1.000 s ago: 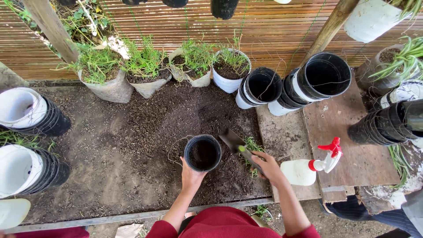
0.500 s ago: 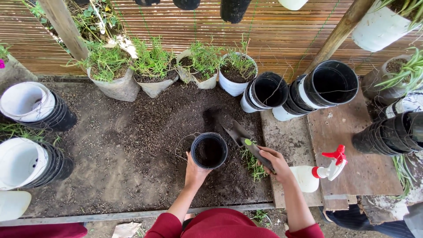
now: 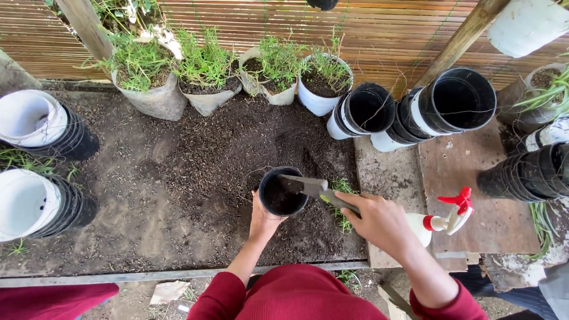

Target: Planting a small seedling into a pot with soil using a hand trowel

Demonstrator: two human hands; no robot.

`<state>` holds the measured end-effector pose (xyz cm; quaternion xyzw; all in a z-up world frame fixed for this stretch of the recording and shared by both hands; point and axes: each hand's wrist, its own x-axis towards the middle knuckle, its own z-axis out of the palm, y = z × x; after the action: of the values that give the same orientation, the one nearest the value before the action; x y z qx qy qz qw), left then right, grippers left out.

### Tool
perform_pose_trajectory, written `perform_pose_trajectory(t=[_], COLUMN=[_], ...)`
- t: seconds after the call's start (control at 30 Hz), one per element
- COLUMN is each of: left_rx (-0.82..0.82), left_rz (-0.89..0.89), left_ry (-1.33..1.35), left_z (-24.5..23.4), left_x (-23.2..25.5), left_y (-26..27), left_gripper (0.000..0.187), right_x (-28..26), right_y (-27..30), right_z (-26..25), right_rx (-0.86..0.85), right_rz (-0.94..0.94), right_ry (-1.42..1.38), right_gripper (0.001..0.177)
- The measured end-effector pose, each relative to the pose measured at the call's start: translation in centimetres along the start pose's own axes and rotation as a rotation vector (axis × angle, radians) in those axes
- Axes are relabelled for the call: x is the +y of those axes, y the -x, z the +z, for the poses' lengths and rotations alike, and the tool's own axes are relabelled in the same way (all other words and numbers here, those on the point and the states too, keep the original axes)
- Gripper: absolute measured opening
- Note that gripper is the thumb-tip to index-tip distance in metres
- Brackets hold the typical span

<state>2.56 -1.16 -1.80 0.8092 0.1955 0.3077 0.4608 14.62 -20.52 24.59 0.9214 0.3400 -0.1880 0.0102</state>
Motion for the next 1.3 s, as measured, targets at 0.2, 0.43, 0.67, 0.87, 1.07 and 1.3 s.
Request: perform_pose_trajectory(t=[0.2, 0.43, 0.67, 0.87, 1.07, 1.3], left_rx=[-0.135, -0.124, -0.105, -0.118, -0.164, 0.025], left_rz=[-0.162, -0.259, -0.296, -0.241, -0.140, 0.114], left_ry=[0.158, 0.420, 0.433, 0.136, -0.041, -0.148], left_z=[-0.7, -1.8, -1.0, -0.3, 0.2, 0.7], left_x=[0.8, 4.0, 1.4, -0.3, -0.9, -0.8], left_y=[-0.1, -1.3, -0.2, 0.3, 0.6, 0.8], left_gripper=[0.106, 0.089, 0.099, 0.113, 0.123, 0.107], right_x=[-4.5, -4.9, -1.7, 5.3, 1.6, -3.5], right_y=[0.9, 0.9, 1.4, 3.4, -0.9, -4.8], right_z=[-0.4, -1.7, -0.9, 3.5, 11.0, 13.8], right_rx=[0.060, 0.028, -0.049, -0.081, -0.113, 0.034], right_rz=[-0.239, -0.320, -0.171, 0.429, 0.601, 0.199], right_ry=[0.443, 0.371, 0.165, -0.541, -0.766, -0.801], right_gripper=[0.060, 0.065, 0.044, 0.051, 0.062, 0.061])
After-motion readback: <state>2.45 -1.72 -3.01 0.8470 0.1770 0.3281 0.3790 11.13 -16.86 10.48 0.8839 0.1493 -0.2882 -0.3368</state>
